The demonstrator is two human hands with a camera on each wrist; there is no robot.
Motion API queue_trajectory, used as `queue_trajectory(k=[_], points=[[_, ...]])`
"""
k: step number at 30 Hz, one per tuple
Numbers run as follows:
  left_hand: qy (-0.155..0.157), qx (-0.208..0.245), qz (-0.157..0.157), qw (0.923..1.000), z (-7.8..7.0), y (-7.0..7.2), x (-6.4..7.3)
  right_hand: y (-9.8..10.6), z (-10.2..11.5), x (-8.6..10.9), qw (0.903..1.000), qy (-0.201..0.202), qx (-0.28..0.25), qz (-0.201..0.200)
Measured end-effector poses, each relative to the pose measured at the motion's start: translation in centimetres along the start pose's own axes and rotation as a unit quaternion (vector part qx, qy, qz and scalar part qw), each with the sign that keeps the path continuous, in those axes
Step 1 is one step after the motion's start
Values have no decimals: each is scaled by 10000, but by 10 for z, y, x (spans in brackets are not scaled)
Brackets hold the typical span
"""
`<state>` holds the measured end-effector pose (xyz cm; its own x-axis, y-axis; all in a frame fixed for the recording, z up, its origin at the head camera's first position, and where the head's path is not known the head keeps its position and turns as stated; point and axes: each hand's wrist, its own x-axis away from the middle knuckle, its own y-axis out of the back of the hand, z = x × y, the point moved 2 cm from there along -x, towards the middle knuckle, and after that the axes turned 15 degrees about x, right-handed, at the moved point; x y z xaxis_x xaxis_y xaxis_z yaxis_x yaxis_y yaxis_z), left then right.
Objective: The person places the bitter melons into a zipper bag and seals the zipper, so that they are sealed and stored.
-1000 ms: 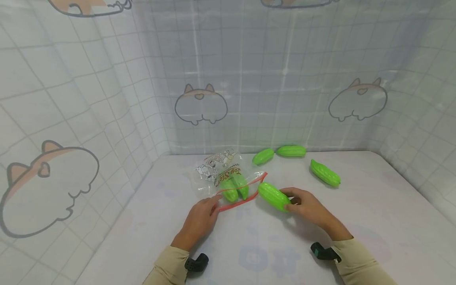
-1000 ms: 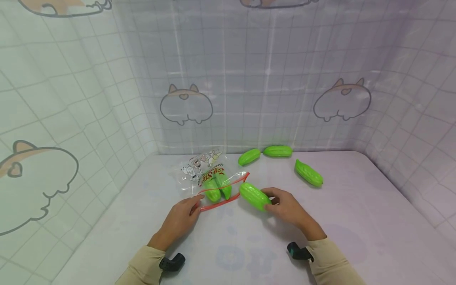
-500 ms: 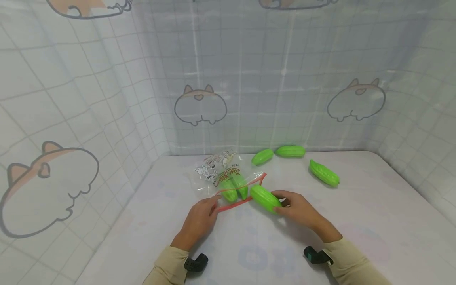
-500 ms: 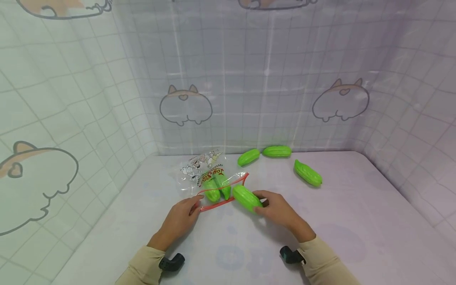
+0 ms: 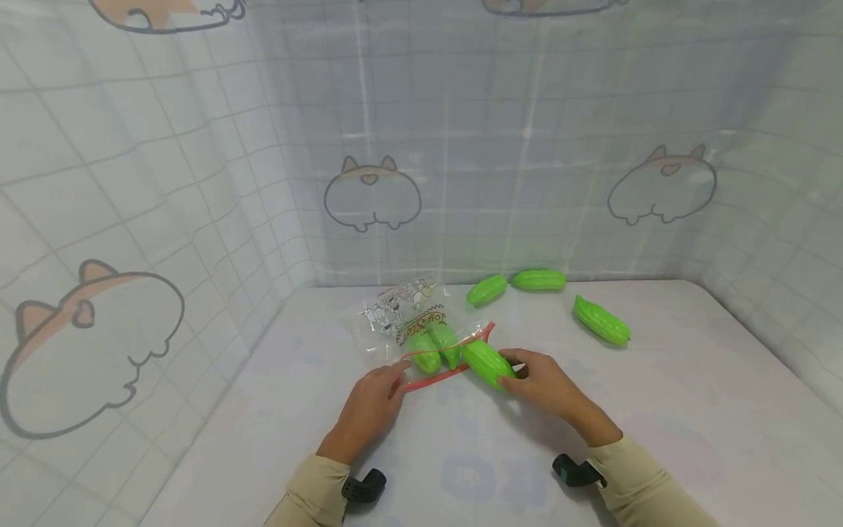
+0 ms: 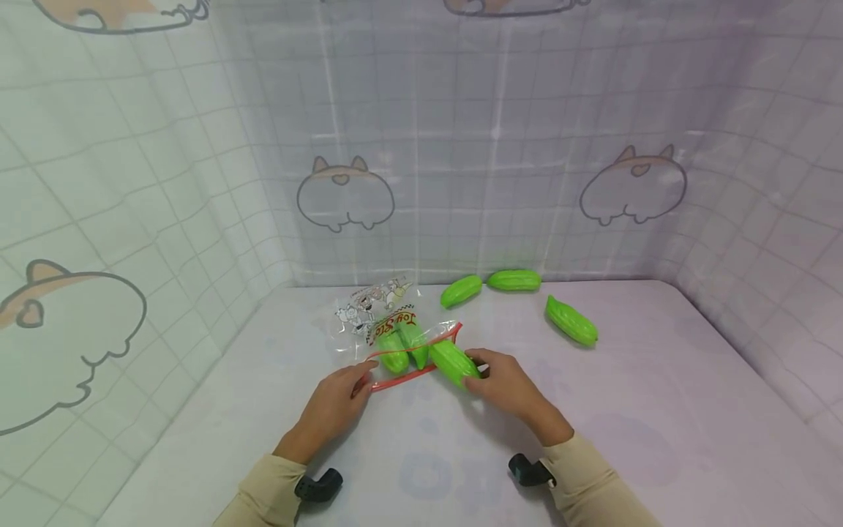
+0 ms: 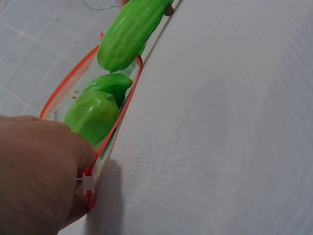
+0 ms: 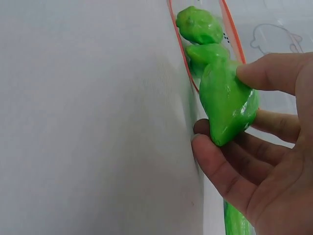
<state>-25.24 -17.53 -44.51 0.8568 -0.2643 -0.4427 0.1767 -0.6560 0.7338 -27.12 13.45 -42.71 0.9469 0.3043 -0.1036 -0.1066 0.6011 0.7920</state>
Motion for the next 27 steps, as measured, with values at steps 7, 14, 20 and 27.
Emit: queue_trajectory(k=[7,14,20,27], points=[[-132,24,-51,9999,-1,0,-1,-3,1,-5,9994,-242,144,-207],[-73,-30,-47,10000,-1,0,-1,-7,7,-11,9984,-420,202,-311],[-45,-26,-54,10000,-1,1,-1,-12,12,-15,9978,-469,360,-314],[-118,-5,-69,9999,2,-1,-1,-17,15,-20,9968,-510,506,-355]])
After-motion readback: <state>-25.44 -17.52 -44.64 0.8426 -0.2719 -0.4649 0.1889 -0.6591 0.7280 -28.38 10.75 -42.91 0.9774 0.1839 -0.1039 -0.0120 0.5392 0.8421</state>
